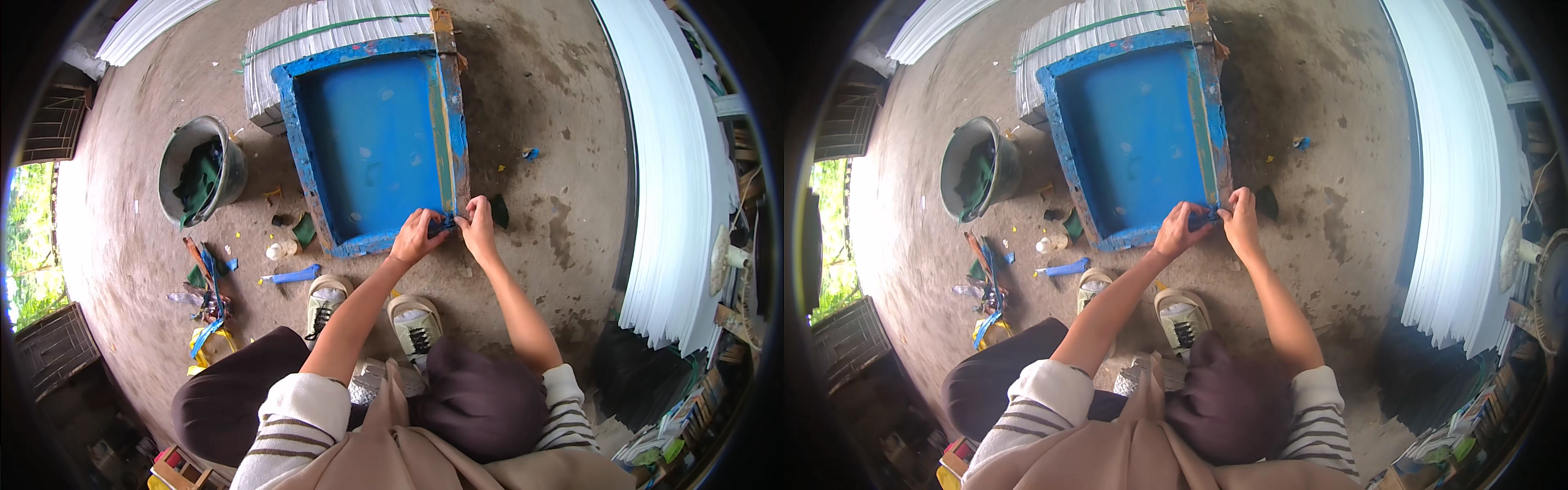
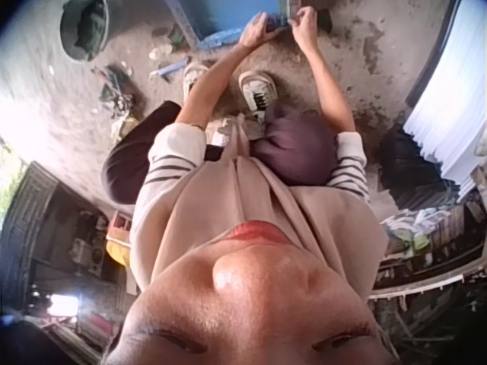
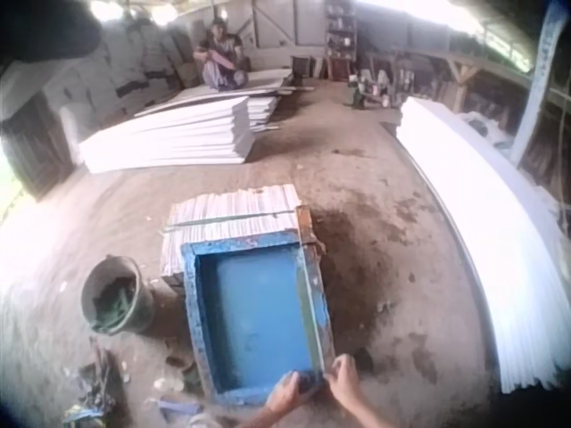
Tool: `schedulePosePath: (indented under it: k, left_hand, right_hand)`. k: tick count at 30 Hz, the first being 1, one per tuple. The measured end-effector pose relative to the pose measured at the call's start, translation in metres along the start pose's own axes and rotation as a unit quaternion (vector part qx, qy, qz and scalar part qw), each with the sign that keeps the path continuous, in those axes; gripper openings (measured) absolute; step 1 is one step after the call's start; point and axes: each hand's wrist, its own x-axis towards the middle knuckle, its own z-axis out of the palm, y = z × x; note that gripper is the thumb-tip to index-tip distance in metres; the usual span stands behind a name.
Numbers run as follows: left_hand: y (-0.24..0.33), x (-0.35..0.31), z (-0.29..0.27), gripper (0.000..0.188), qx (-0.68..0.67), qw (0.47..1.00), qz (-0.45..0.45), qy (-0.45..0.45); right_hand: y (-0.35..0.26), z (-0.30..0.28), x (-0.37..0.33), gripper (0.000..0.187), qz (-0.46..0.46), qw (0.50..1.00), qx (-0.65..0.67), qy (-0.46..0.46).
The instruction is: The person sits on the floor and cleans a blue rectangular tray. They use a green cloth to wipe the inside surface of the tray and then use a small bottle to apply a liquid to the cloth before continuing to wipe the tray.
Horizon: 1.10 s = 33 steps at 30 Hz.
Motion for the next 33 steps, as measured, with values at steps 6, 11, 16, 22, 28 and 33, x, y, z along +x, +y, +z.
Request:
schedulePosePath:
  k: [6,11,16,22,28,33]
  left_hand:
    - [0.009,0.006,-0.051,0.026,0.169,0.976,-0.006,-0.134]
    - [0.009,-0.017,-0.18,0.025,0.297,0.926,0.025,-0.231]
    - [0.042,-0.06,-0.303,0.034,0.47,0.845,-0.009,-0.253]
    - [0.063,-0.116,-0.386,0.033,0.485,0.853,-0.094,-0.169]
    - [0.057,-0.114,-0.386,0.031,0.452,0.877,-0.105,-0.127]
    - [0.039,-0.074,-0.354,0.031,0.393,0.905,-0.1,-0.125]
  right_hand:
    - [0.006,0.0,-0.006,0.042,-0.03,0.998,-0.06,0.002]
    - [-0.028,-0.004,-0.022,0.037,-0.033,0.987,-0.106,-0.116]
    - [-0.106,-0.006,0.02,0.028,-0.18,0.919,-0.147,-0.317]
    - [-0.264,0.015,0.062,0.021,-0.282,0.875,-0.207,-0.334]
    - [-0.313,0.039,0.094,0.02,-0.266,0.903,-0.186,-0.28]
    - [-0.283,0.06,0.112,0.026,-0.178,0.925,-0.206,-0.267]
